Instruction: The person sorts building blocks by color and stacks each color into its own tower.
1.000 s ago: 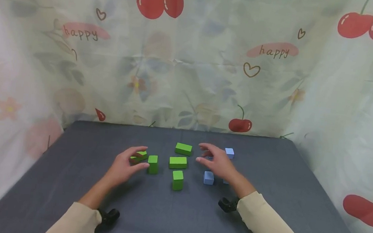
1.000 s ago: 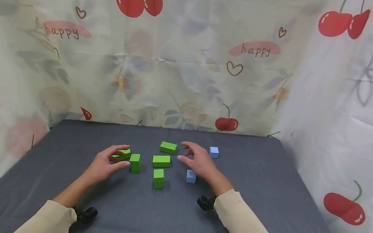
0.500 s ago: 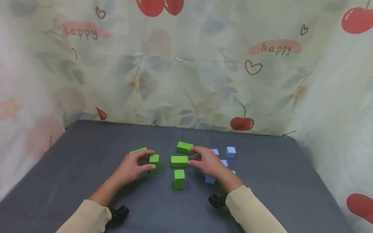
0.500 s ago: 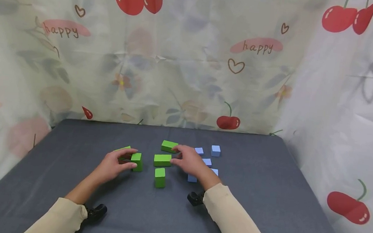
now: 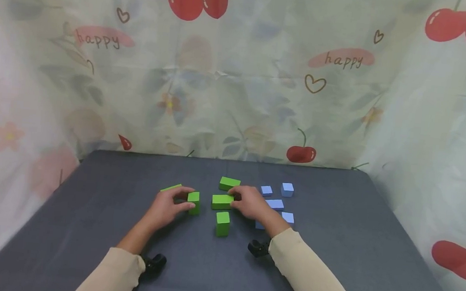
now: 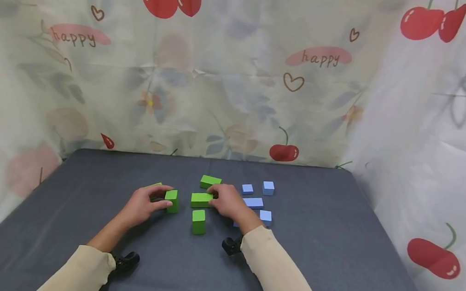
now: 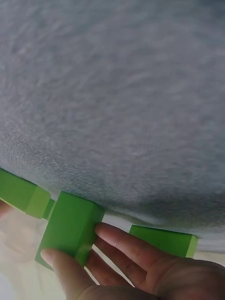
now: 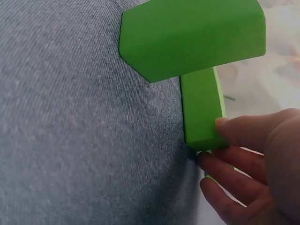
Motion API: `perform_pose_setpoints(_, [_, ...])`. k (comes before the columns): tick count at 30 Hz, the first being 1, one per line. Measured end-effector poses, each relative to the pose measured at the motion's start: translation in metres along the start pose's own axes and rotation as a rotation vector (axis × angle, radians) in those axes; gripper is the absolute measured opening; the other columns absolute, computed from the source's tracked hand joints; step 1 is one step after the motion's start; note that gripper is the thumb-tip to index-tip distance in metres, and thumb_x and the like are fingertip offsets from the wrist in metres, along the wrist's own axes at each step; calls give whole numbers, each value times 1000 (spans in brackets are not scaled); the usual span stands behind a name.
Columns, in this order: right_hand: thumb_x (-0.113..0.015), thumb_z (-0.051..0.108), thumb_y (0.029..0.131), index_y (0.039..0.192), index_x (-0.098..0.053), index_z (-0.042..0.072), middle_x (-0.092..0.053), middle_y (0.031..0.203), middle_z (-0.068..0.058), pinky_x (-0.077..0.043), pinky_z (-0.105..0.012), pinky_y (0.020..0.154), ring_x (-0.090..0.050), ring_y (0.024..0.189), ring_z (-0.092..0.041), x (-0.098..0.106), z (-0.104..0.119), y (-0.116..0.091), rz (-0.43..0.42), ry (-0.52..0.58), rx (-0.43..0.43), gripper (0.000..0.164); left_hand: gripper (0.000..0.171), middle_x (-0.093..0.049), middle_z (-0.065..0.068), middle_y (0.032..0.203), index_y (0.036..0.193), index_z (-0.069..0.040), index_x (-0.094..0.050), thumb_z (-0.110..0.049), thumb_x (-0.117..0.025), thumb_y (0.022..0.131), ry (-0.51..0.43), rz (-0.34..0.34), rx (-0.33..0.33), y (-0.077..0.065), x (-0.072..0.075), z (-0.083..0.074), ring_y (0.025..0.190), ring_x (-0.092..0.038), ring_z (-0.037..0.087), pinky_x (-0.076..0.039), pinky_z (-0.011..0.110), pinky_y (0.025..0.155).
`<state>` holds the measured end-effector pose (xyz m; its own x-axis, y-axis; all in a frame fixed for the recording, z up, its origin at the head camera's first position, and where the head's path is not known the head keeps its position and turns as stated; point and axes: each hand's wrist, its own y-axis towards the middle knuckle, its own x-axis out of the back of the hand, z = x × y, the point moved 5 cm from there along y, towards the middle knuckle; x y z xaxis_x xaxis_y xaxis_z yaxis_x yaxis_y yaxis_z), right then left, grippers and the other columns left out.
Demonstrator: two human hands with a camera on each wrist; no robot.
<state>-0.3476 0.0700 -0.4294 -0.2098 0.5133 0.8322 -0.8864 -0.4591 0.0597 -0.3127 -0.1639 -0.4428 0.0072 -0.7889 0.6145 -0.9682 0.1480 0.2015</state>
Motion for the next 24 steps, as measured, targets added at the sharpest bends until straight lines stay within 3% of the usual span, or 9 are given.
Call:
perform_pose_setpoints(14, [-73, 11, 88, 114, -70, 9, -67, 102, -3, -50, -37, 83, -62, 97, -19, 0, 2, -2, -14, 30, -13, 26, 42, -68, 9, 106, 120, -7, -68, -15, -80, 81, -48, -6, 8, 15, -13, -5, 100, -64, 25, -52, 39, 81])
perform_pose_setpoints(24, [-72, 10, 89, 114, -70, 6, -68, 101, -4, -50, -36, 82, -62, 94, -18, -2, 5, -2, -14, 3, -11, 25, 42, -69, 8, 109, 122, -10, -67, -18, -79, 83, -39, 38, 8, 22, -22, -11, 103, -64, 25, -51, 41, 85])
